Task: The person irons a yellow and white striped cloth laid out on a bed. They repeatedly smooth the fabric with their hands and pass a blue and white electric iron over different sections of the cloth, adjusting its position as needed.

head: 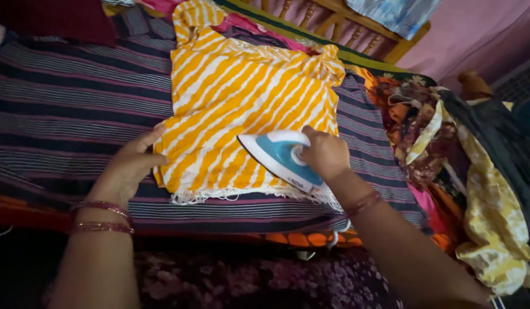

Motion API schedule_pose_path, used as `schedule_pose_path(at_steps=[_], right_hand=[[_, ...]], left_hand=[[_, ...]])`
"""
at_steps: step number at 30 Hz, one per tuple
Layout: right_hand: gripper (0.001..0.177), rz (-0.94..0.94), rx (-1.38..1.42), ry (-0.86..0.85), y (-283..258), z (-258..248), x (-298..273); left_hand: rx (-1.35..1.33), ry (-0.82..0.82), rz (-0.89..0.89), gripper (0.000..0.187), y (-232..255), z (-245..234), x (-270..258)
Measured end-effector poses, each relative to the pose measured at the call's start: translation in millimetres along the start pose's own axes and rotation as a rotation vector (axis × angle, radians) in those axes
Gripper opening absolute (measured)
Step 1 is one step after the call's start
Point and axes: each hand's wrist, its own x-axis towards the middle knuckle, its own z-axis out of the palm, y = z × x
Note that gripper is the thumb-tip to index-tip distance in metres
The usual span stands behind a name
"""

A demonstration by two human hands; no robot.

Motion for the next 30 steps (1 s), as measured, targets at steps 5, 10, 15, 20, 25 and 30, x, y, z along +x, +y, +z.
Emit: schedule_pose_path(at_steps=[5,10,15,20,25,30], right_hand=[[0.036,0.045,-0.023,-0.032,-25,10,42],[0.037,-0.003,0.036,-0.106,-38,3,50],[0.037,-0.203,0.131,-0.204,-53,-12,23],[0.043,-0.312,0.17,-0.242,-87,-29,16],[0.043,-0.358,0.178,-0.202,-116,-27,14],[0.045,-0.299,0.171,-0.24,-68,-20,5]], left_hand=[[0.039,-0.131,-0.009,0.083,15,4,-6],[0.093,-0.078,-0.028,0.076,19,3,-9],[0.129,0.076,-0.059,0.05,4,-7,-2],[0.223,0.089,-0.036,0.057,-2,-17,2],[0.429,0.182,-0.087,0.059,2,-20,-6],[0.381,0.186,-0.113,0.061,6,-27,-10]])
